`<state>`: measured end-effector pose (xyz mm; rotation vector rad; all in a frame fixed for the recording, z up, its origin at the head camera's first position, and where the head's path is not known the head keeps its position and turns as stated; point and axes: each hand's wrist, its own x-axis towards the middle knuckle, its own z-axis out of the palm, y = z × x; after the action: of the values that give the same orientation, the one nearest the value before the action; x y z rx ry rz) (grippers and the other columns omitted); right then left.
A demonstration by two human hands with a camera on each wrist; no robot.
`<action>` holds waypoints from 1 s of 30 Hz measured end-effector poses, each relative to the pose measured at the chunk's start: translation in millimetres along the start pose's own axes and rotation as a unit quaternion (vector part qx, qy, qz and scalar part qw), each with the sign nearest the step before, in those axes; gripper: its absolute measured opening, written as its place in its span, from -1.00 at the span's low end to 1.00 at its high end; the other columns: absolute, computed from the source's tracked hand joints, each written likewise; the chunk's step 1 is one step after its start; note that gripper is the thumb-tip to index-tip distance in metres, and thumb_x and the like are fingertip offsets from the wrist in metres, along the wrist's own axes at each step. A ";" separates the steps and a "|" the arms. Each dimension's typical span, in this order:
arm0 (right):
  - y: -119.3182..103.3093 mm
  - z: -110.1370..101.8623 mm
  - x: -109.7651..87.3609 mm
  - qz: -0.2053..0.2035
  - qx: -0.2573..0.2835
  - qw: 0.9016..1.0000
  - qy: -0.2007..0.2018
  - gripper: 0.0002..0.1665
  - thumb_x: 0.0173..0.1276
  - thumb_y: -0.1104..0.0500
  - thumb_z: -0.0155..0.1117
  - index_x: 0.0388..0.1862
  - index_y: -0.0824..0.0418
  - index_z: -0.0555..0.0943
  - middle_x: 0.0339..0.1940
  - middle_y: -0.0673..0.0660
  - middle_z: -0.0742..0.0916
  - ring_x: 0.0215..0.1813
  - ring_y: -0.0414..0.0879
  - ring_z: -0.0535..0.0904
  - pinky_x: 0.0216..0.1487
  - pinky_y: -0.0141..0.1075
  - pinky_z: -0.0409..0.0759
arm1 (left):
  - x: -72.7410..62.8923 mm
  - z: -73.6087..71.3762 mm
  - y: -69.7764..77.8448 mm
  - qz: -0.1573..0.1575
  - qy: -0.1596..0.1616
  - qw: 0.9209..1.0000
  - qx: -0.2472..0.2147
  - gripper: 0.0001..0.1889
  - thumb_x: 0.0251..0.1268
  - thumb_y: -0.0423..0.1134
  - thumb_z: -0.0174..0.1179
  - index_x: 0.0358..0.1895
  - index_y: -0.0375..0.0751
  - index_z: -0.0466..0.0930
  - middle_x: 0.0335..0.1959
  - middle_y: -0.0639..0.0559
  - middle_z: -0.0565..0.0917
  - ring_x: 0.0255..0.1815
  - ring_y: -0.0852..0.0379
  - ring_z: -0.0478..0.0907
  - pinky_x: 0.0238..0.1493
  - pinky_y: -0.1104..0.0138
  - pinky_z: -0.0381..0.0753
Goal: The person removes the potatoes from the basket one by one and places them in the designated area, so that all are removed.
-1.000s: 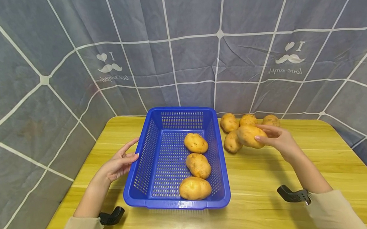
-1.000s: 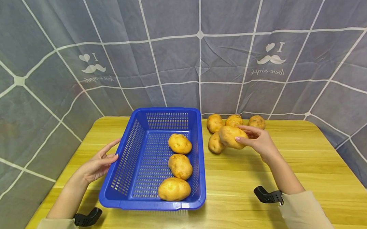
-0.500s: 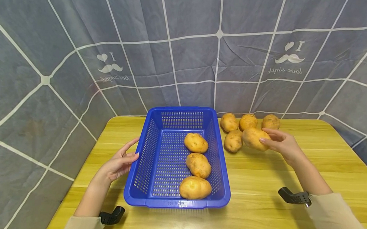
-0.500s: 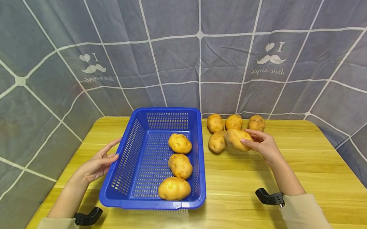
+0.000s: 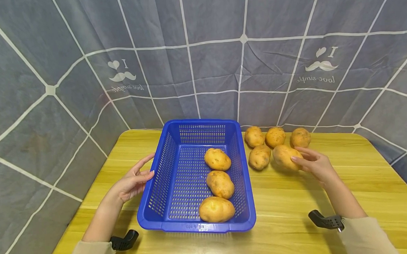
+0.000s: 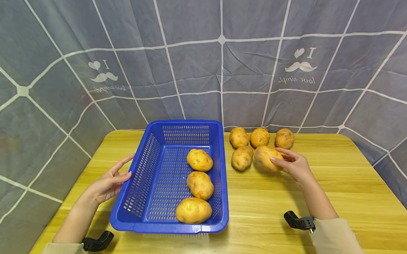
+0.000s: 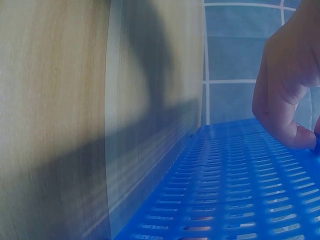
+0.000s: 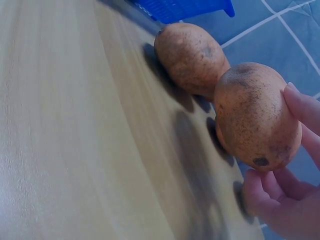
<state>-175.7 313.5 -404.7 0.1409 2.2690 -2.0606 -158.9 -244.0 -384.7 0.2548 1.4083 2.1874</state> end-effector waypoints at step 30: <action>13.9 12.4 11.9 0.054 0.057 0.996 0.031 -0.69 0.23 0.19 0.32 -0.13 -0.21 0.57 0.05 0.18 0.35 -0.29 -0.35 0.55 -0.25 -0.46 0.60 | -0.2 1.8 0.9 -0.005 0.001 1.000 -0.009 -0.35 0.37 -0.51 -0.07 0.42 0.01 -0.05 -0.14 -0.10 0.60 -0.22 0.08 0.63 -0.17 0.27 0.64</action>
<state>-185.9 302.7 -421.0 0.3299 2.1258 -2.1586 -158.3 -242.9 -383.1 0.2376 1.3889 2.1911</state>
